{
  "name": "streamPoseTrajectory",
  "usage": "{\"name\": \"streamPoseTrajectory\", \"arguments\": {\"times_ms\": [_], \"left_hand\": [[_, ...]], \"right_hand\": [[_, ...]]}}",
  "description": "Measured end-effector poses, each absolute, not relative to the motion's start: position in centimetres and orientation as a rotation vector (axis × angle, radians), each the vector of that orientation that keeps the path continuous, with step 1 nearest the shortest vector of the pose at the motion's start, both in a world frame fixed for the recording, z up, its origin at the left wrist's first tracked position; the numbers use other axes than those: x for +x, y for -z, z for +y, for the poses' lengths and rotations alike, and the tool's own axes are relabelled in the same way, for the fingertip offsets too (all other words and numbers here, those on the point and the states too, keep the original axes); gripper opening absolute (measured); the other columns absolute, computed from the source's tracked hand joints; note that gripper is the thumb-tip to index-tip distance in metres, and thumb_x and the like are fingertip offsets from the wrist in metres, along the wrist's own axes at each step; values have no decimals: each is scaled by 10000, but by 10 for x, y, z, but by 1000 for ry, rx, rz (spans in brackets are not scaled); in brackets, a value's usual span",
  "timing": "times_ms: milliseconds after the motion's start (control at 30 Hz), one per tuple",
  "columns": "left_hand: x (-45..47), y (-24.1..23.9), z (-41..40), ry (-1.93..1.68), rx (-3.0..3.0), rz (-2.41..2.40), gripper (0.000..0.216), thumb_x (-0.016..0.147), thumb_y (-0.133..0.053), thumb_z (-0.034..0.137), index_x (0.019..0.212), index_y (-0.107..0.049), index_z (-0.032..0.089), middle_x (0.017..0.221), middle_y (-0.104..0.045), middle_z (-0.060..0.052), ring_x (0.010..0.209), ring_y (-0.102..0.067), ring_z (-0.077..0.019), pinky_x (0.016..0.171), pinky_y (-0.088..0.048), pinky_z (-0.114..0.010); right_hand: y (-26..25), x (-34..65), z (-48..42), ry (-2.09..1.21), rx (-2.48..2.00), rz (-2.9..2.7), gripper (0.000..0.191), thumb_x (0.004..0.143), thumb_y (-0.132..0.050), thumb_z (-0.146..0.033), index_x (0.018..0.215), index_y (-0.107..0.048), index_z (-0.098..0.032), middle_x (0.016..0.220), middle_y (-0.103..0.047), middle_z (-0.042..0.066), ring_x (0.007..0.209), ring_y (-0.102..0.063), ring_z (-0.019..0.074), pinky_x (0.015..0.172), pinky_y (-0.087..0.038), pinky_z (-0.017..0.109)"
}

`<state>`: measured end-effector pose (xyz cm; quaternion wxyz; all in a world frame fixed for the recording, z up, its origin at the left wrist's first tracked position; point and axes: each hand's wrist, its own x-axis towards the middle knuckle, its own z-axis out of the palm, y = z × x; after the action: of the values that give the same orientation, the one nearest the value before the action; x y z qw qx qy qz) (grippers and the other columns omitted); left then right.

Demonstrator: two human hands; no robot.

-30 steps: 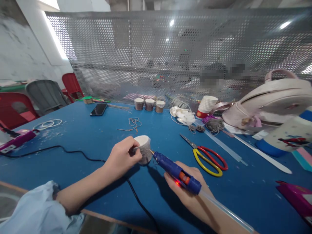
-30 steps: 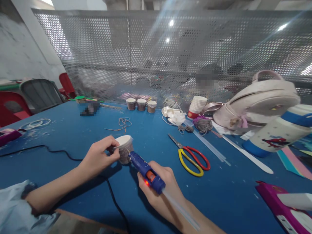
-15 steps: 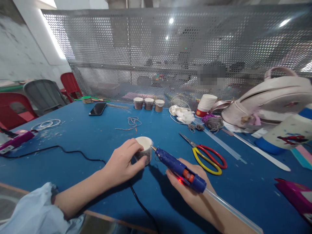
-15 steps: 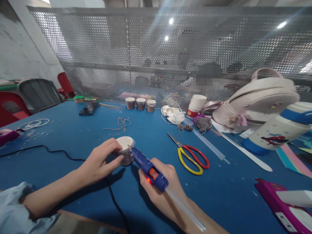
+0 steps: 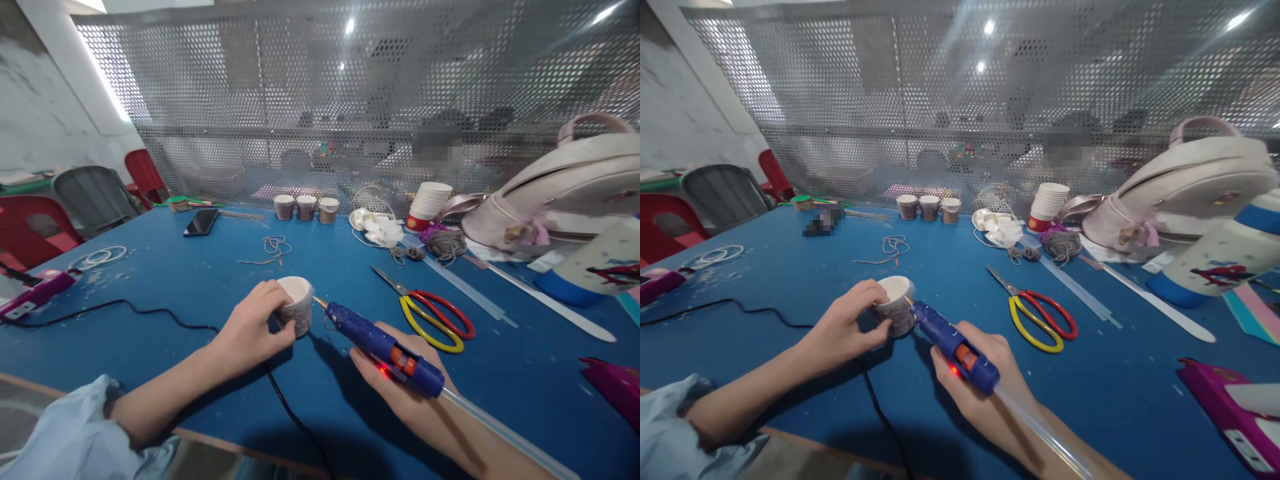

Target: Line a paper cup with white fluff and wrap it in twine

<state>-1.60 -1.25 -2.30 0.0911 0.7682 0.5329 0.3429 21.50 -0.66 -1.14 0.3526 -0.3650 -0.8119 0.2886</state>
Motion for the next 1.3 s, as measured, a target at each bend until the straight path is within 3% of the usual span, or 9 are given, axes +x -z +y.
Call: {"name": "streamPoseTrajectory", "arguments": {"times_ms": [433, 700, 933, 1133, 1300], "left_hand": [[-16, 12, -11, -1119, 1814, 1489, 86, 760, -484, 201, 775, -559, 161, 725, -531, 11, 697, -487, -132, 652, -383, -246], [-16, 14, -12, -1096, 1829, 1398, 130, 787, -493, 162, 857, -603, 168, 797, -569, 4, 742, -511, -131, 690, -396, -239], [-13, 12, -14, -1061, 1868, 1376, 151, 799, -495, 153, 886, -618, 164, 825, -570, -4, 774, -523, -134, 712, -401, -239], [-13, 14, -13, -1075, 1869, 1360, 141, 788, -512, 138, 883, -613, 164, 827, -578, -4, 791, -536, -139, 725, -415, -238], [-14, 17, -12, -1096, 1850, 1365, 134, 792, -512, 149, 880, -609, 169, 824, -584, -5, 776, -537, -140, 717, -424, -243]], "right_hand": [[11, 209, -8, -1021, -1084, -1999, 247, 840, -539, -326, 642, -452, -206, 548, -431, -52, 510, -396, 103, 500, -365, 226], [28, 212, -8, -1060, -1227, -1840, 352, 820, -570, -425, 533, -513, -229, 353, -388, -60, 344, -408, 123, 372, -346, 238], [28, 211, -11, -1096, -1212, -1857, 382, 826, -564, -434, 513, -485, -229, 335, -393, -61, 325, -404, 115, 366, -341, 235], [15, 207, -12, -1248, -1117, -1935, 300, 845, -531, -364, 593, -439, -229, 375, -398, -80, 333, -386, 97, 383, -336, 223], [22, 208, -12, -1148, -1156, -1881, 311, 829, -564, -396, 580, -470, -234, 371, -388, -73, 335, -382, 110, 376, -337, 234]]}}
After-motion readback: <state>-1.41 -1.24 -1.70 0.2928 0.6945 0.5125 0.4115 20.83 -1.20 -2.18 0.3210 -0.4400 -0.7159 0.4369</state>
